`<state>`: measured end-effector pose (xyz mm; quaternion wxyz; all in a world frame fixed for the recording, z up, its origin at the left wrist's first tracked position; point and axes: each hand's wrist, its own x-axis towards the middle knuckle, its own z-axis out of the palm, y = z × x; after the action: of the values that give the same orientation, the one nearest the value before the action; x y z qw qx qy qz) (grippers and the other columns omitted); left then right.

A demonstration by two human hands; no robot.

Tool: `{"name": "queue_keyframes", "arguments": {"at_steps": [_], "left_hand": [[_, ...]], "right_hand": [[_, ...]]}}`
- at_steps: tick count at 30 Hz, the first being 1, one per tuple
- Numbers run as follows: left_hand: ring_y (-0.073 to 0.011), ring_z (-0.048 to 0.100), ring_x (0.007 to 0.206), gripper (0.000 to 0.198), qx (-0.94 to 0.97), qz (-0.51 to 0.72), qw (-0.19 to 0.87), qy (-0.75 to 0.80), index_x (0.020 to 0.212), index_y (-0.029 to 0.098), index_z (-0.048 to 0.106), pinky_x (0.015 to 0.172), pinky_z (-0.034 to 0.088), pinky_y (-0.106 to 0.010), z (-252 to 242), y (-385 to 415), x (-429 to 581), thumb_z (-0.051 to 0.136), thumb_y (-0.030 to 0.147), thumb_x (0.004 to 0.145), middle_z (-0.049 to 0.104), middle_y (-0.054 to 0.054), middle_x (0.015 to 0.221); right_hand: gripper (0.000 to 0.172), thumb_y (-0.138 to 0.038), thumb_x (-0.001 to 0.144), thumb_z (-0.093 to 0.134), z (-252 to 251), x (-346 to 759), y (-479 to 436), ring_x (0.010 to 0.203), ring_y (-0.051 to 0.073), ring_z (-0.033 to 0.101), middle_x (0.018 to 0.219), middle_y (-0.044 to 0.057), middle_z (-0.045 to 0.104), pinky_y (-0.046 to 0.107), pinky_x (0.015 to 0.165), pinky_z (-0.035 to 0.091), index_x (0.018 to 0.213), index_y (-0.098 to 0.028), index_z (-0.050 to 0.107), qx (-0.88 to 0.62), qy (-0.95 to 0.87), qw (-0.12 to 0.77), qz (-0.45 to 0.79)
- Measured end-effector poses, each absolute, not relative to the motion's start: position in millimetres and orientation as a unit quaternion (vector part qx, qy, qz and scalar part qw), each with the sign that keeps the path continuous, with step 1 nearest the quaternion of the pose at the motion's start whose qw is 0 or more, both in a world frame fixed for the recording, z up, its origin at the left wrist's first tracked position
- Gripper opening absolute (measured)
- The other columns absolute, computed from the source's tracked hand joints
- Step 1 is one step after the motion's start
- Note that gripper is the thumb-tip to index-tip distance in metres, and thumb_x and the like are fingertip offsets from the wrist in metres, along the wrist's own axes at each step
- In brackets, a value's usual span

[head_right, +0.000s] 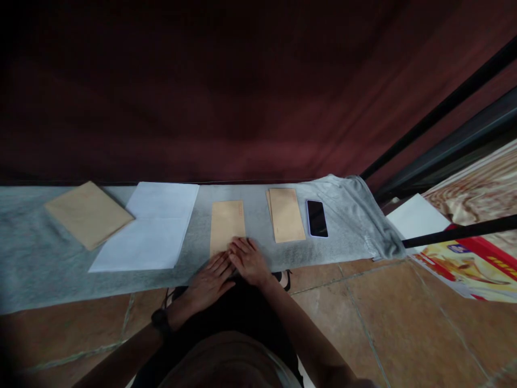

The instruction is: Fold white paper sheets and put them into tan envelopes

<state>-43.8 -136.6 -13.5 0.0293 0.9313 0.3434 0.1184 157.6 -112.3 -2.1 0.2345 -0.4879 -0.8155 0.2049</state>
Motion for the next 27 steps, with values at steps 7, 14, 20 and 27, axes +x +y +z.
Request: {"name": "queue_keyframes", "arguments": {"at_steps": [7,14,20,27], "left_hand": [[-0.0221,0.038,0.148,0.059,0.933,0.127,0.013,0.337,0.153,0.023,0.04,0.124,0.026,-0.041,-10,-133,-43,0.05,0.045,0.099,0.043,-0.007,0.159],[-0.0231,0.043,0.145,0.052,0.925,0.114,0.015,0.362,0.146,0.02,0.05,0.122,0.032,-0.042,-4,-137,-34,0.048,0.044,0.1,0.047,-0.009,0.156],[-0.0227,0.049,0.14,0.047,0.924,0.081,0.013,0.374,0.142,0.015,0.053,0.119,0.038,-0.043,-4,-140,-31,0.041,0.014,0.097,0.053,-0.011,0.151],[-0.0234,0.057,0.133,0.053,0.922,0.03,-0.013,0.386,0.131,0.011,0.061,0.107,0.05,-0.039,13,-131,-35,0.036,-0.003,0.086,0.062,-0.015,0.14]], "right_hand": [[0.053,-0.034,0.105,0.037,-12,151,-46,0.152,0.022,0.03,0.163,0.008,0.034,0.046,0.126,0.024,0.156,-0.018,0.035,-0.512,-0.845,0.123,0.094],[0.059,-0.037,0.105,0.036,-15,141,-5,0.153,0.023,0.025,0.164,0.011,0.028,0.045,0.127,0.017,0.157,-0.01,0.031,-0.573,-0.808,0.122,0.065],[0.058,-0.036,0.106,0.036,-17,142,-10,0.153,0.023,0.027,0.163,0.012,0.029,0.045,0.127,0.017,0.158,-0.012,0.031,-0.577,-0.805,0.123,0.066],[0.054,-0.032,0.106,0.037,-22,157,-60,0.149,0.023,0.035,0.161,0.012,0.036,0.048,0.124,0.027,0.158,-0.016,0.032,-0.542,-0.819,0.176,0.072]]}}
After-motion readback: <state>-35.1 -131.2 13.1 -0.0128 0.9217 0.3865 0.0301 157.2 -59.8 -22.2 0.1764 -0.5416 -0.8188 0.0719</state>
